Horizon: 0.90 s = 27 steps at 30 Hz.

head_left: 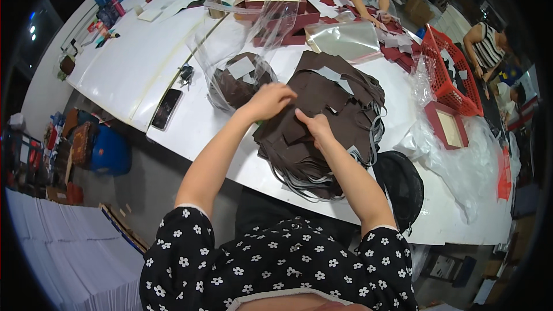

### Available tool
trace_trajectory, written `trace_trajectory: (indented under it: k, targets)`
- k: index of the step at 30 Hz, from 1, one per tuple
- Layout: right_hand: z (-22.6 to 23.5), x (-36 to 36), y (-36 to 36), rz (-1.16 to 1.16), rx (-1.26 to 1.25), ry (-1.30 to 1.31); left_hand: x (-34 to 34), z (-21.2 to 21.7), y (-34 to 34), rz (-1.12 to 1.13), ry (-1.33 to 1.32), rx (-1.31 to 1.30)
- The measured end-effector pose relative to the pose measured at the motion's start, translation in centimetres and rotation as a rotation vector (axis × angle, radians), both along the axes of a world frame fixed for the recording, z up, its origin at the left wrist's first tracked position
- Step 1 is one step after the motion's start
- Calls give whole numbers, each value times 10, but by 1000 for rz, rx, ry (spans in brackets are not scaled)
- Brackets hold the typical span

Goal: The person folds brown garments and places them into clear plastic bags on a white table. They repeatedly pick up items, fold them, and insert them into packaging, while other workers are visible in the background.

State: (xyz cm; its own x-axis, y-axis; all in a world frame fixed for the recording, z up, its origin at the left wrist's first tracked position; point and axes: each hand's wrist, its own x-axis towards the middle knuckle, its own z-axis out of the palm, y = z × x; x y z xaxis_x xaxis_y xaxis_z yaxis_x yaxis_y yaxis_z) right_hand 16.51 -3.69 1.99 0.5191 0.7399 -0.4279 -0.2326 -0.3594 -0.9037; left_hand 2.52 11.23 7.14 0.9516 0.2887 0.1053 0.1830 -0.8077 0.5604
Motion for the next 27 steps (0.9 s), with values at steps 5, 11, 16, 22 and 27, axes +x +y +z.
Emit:
trace_trajectory:
  k: [5, 11, 16, 22, 27]
  targets:
    - [-20, 10, 6, 157, -34, -302, 40, -44, 13, -44, -16, 440]
    - [-16, -17, -20, 98, 165, -796, 56, -74, 6, 8, 4, 351]
    - [-21, -31, -31, 119, 391, -1108, 51, -73, -7, 48, -48, 457]
    - [-15, -16, -38, 314, 478, -1308, 50, -71, -15, 72, -45, 547]
    - [-3, -8, -35, 244, 94, -895, 46, -68, -18, 166, -83, 626]
